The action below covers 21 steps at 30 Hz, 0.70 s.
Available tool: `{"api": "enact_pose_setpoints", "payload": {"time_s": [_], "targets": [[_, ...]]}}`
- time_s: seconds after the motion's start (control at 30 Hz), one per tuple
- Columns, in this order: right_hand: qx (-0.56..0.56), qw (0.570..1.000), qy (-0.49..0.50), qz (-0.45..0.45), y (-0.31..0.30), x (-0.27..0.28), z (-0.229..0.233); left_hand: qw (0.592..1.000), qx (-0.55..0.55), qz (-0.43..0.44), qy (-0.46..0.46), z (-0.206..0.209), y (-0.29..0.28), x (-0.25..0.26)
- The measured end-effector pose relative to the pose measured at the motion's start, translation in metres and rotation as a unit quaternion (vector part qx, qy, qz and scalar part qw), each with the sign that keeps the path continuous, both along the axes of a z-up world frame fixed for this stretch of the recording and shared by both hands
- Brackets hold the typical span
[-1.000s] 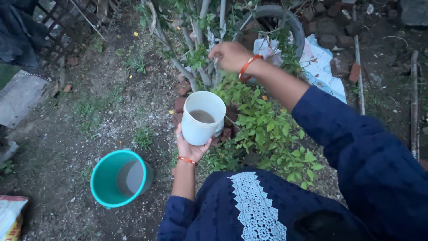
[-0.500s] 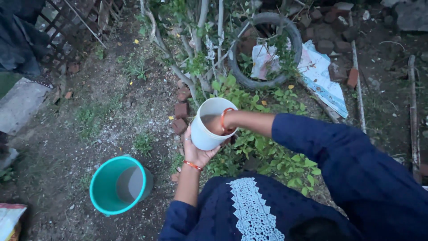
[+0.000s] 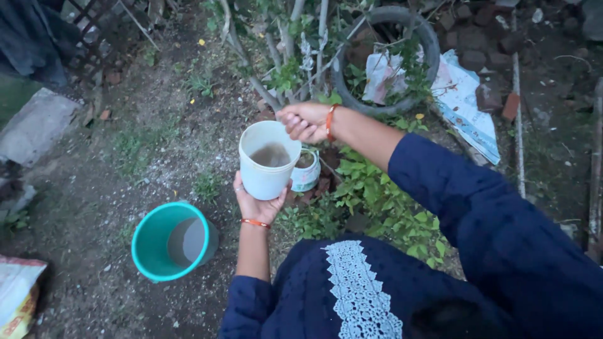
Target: Distributing a dry substance (possibly fertilizer or soil amendment) from a cup into small potted plants in an outdoor garden.
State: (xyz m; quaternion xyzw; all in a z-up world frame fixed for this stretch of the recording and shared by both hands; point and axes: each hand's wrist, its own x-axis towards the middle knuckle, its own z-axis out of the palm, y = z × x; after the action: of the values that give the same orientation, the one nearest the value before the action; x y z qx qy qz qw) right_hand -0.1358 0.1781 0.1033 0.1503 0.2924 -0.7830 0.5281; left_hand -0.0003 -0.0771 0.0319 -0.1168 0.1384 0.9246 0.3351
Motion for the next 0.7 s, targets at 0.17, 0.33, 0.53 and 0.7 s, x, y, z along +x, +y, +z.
{"api": "enact_pose_setpoints", "payload": {"time_s": [0.17,0.33,0.53,0.7], "targets": [[0.058,0.998,0.020,0.003,0.036,-0.016,-0.036,1.000,-0.019,0.013,0.003,-0.009,-0.009,0.005],[0.174,0.981,0.070,-0.056,0.069,-0.022,-0.027,0.999,-0.033,0.019,-0.003,-0.011,-0.011,0.010],[0.382,0.835,0.392,-0.059,0.028,0.020,0.049,0.999,-0.046,-0.018,-0.005,-0.007,0.007,0.012],[0.404,0.664,0.598,0.196,0.024,0.038,0.037,0.990,-0.112,-0.081,0.024,0.012,0.042,0.018]]}}
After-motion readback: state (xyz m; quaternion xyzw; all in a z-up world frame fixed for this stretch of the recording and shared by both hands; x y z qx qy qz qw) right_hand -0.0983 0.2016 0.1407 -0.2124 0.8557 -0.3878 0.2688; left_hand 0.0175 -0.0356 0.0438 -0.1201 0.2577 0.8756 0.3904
